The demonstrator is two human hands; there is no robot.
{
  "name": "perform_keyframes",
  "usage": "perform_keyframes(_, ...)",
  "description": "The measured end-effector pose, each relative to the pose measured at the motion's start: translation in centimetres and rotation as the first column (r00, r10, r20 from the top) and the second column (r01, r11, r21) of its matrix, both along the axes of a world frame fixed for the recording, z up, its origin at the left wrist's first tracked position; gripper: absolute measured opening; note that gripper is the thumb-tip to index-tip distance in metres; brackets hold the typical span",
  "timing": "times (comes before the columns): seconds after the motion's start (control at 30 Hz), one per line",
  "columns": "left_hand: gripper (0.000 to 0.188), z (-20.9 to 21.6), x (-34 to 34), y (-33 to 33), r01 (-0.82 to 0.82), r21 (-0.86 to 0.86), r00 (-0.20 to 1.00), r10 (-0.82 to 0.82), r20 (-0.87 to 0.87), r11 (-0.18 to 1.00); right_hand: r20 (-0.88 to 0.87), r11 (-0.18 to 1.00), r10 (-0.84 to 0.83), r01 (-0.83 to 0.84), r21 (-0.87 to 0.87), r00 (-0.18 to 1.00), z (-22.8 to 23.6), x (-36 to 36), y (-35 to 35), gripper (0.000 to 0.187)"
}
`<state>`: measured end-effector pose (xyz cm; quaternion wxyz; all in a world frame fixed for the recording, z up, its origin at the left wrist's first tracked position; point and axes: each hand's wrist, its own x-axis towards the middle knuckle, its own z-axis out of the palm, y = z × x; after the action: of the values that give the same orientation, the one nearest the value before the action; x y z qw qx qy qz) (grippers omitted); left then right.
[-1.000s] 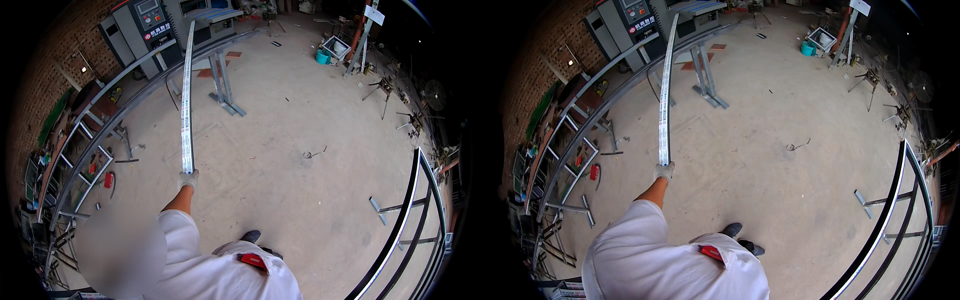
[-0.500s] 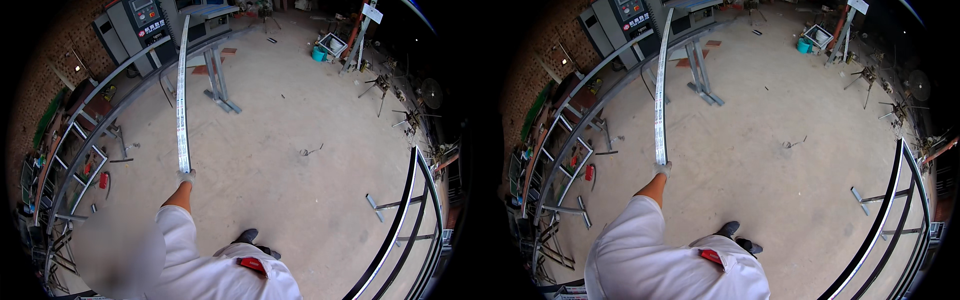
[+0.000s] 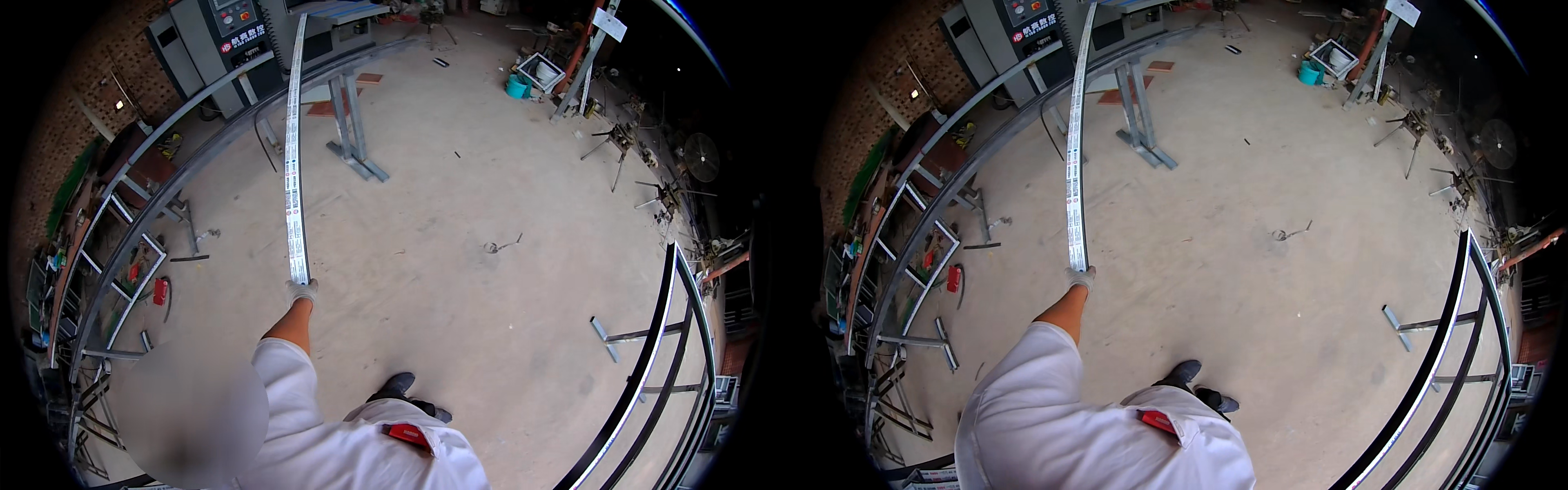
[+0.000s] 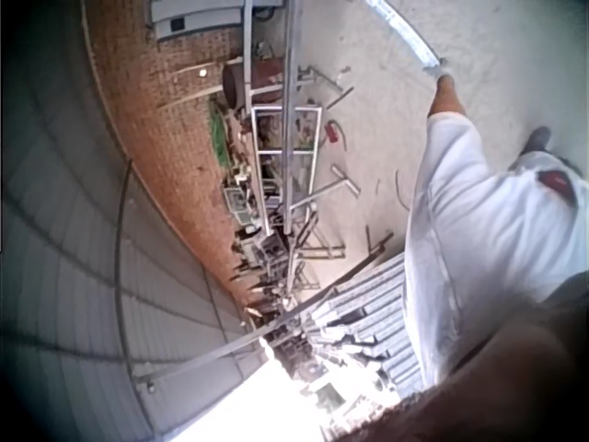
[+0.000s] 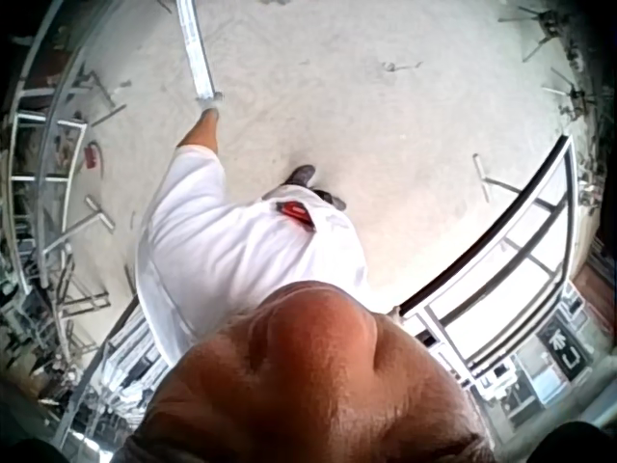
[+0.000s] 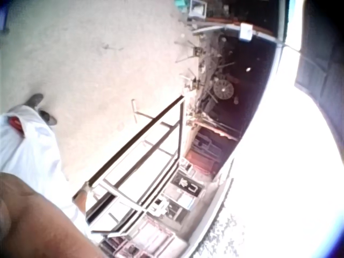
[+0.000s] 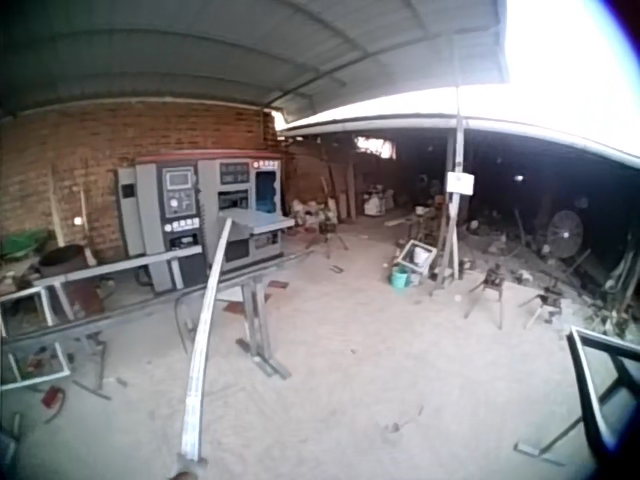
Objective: The person picks up long metal window frame profiles and stacks them on a rack. They then move to another rack and stack assembled window frames upright, aligning them in a row.
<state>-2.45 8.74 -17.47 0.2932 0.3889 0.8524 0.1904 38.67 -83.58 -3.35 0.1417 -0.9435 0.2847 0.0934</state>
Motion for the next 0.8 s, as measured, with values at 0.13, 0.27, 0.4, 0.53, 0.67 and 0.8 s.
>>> perform_keyframes(0.13,0.07,4.3,2.4,1.3,0.002,-0.04,1.0,-0.002,0.002,0.999,0.004,0.999,-0.047,0.047,0.003,0.999,3.2,-1.0,2.2,0.091)
perform_keyframes(0.27,0.079,8.3,1.2,5.1,0.04,-0.02,0.999,-0.041,-0.03,0.999,-0.01,0.998,-0.047,0.047,0.04,0.999,3.6,-0.8,4.0,0.091)
perform_keyframes(0.4,0.083,10.6,1.8,10.1,-0.121,0.179,0.99,0.104,0.1,0.976,-0.008,0.996,-0.073,0.073,0.058,0.997,4.1,-1.3,4.7,0.092)
perform_keyframes(0.53,0.082,12.4,2.0,11.6,-0.456,0.369,0.881,0.35,0.319,0.81,-0.006,0.993,-0.09,0.09,0.082,0.996,4.6,-1.7,5.1,0.092)
perform_keyframes(0.67,0.08,7.2,1.4,9.5,-0.484,0.35,0.859,0.36,0.363,0.802,-0.037,0.988,-0.108,0.112,0.109,0.993,4.8,-1.9,6.0,0.093)
perform_keyframes(0.8,0.075,2.1,4.7,2.4,-0.445,-0.019,0.692,0.357,0.627,0.895,-0.057,0.973,-0.062,0.073,0.217,0.996,3.9,-2.5,1.9,0.095)
